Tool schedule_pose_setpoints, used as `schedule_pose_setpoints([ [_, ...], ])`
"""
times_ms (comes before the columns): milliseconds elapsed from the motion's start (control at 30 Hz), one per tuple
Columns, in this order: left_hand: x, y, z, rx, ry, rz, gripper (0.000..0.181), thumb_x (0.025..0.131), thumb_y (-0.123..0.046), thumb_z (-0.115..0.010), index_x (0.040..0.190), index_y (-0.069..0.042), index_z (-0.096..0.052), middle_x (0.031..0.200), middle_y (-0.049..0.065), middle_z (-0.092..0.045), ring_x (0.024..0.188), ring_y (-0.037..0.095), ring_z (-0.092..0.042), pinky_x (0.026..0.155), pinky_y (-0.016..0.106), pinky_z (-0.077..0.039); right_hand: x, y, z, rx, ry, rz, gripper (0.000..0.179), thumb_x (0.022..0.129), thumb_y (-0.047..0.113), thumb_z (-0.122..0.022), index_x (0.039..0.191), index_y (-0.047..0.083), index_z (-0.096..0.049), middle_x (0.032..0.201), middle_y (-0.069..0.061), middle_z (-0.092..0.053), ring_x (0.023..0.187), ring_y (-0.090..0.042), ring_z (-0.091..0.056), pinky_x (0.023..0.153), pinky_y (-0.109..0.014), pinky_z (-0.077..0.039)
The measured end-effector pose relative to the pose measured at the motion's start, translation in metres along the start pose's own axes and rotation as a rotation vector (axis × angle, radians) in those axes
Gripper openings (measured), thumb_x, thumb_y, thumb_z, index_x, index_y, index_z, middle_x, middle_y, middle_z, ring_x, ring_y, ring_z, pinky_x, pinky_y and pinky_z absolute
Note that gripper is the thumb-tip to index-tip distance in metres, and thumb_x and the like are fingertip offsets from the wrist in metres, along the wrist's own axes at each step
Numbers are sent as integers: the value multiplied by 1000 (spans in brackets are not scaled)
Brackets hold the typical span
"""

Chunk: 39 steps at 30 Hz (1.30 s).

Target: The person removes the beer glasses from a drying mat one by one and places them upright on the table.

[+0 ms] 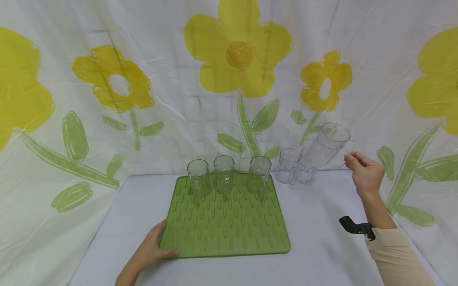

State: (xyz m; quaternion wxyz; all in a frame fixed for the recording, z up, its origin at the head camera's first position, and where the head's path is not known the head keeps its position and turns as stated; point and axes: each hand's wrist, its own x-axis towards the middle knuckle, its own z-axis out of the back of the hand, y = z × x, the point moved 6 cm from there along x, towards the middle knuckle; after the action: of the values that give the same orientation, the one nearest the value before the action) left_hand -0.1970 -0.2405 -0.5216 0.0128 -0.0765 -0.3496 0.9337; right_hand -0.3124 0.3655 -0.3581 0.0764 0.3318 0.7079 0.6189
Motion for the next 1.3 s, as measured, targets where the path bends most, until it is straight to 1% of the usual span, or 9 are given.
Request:
schedule_pose_setpoints([
  [133,0,1,-2,9,9,-9,119,64,-42,-88,147,13,-23,149,38,-30,138,55,-29,113,65,-29,5,-2,6,-30,-27,10,19,82,-6,-71,78,12,-74,65,13,-71,59,2,-68,59,-10,-55],
  [233,0,4,-2,18,10,-6,119,63,-43,-88,147,12,-23,149,37,-31,138,54,-30,113,64,-30,9,-4,10,-95,-49,32,14,83,-5,-70,79,8,-75,63,16,-70,58,4,-66,59,-8,-54],
  [367,-1,4,-3,39,15,-21,117,64,-41,-89,146,13,-26,147,37,-34,136,54,-32,112,64,-31,14,-9,18,-197,-91,56,8,84,-1,-70,83,4,-77,61,20,-67,56,6,-62,59,-5,-53],
  [433,-2,5,-4,43,19,-25,116,64,-39,-89,146,14,-27,146,37,-34,137,55,-31,112,64,-30,17,-11,21,-230,-111,60,10,85,1,-70,82,7,-77,60,21,-66,55,7,-60,59,-4,-52],
  [600,-2,5,-4,60,30,-17,118,62,-38,-90,146,15,-26,147,37,-34,137,54,-31,113,63,-30,23,-16,28,-307,-142,78,21,86,7,-71,72,23,-72,55,24,-61,52,9,-56,56,-1,-47],
  [733,-2,4,-4,68,29,-6,118,61,-37,-91,146,15,-26,147,36,-33,137,54,-31,112,63,-31,25,-19,31,-347,-152,91,22,86,9,-71,70,24,-70,54,25,-59,51,10,-54,53,-1,-44],
  [900,-1,3,-4,74,26,-11,118,61,-36,-91,145,15,-27,148,34,-33,137,53,-32,112,61,-32,30,-21,36,-370,-172,98,27,86,9,-71,68,29,-68,53,28,-58,50,13,-53,49,-1,-41],
  [1067,0,4,-4,74,31,4,118,61,-37,-91,146,15,-27,149,32,-33,137,52,-31,112,61,-33,36,-27,40,-393,-188,75,29,86,11,-71,66,32,-66,53,29,-57,49,14,-52,47,-1,-39],
  [1300,-1,6,-5,73,30,13,119,60,-39,-91,146,14,-28,149,31,-34,138,51,-32,111,61,-34,36,-49,48,-415,-207,-10,27,87,10,-70,68,29,-66,53,29,-56,49,11,-50,46,-3,-38],
])
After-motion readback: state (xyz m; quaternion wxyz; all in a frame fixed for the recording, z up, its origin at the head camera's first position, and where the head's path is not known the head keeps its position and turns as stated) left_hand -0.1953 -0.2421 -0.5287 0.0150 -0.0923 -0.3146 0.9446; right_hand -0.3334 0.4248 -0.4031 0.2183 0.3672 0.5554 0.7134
